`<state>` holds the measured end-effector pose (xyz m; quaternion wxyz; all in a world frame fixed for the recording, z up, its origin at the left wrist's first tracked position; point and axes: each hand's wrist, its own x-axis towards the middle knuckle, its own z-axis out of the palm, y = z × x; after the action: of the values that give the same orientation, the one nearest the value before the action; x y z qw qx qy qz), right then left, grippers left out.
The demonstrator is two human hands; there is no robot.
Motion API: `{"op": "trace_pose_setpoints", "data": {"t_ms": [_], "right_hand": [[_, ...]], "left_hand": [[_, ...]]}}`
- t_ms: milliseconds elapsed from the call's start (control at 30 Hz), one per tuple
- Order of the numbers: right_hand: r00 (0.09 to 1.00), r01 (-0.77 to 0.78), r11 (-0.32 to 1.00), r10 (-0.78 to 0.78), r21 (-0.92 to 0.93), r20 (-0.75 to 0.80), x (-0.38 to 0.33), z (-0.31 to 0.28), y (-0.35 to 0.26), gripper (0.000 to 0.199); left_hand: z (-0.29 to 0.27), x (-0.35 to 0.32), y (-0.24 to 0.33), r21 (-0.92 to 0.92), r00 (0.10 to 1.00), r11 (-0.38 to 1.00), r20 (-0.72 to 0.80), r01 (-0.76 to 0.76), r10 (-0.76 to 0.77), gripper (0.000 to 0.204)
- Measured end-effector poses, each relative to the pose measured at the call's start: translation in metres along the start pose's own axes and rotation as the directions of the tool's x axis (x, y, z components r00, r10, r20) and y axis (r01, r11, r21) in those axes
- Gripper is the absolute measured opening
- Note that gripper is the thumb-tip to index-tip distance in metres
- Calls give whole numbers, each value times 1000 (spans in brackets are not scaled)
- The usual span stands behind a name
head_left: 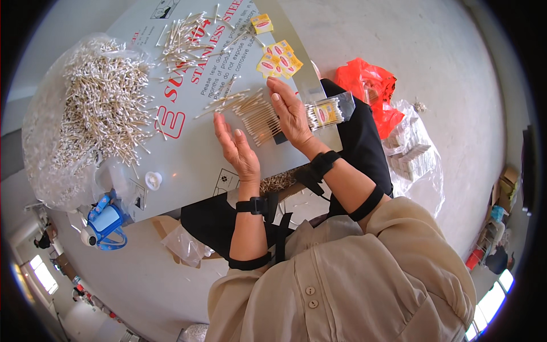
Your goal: Organizing cotton swabs into neat rows and placing them into small plastic bags with labels.
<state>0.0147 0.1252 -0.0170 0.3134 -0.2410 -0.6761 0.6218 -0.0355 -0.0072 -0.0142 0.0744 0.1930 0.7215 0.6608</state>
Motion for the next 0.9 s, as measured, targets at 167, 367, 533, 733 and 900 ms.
{"op": "trace_pose_setpoints", "data": {"t_ms": [167,367,533,733,900], "right_hand": [[996,70,986,-61,-154,60,16,0,-4,28],[1000,30,988,-28,-152,12,4,-8,-6,24],[999,-41,999,41,-3,3,-19,-20,-3,28],[998,-60,995,59,77,10,-9,-9,3,32],[999,-32,998,32,55,3,-8,6,4,33]], "left_hand": [[-1,16,3,154,998,987,-12,-53,55,50],[-11,30,11,604,943,729,273,-322,191,49],[-2,-9,21,648,868,596,458,-474,193,58],[2,-25,5,189,999,982,50,12,-22,65],[19,5,-2,-156,998,986,-12,63,-66,65]]}}
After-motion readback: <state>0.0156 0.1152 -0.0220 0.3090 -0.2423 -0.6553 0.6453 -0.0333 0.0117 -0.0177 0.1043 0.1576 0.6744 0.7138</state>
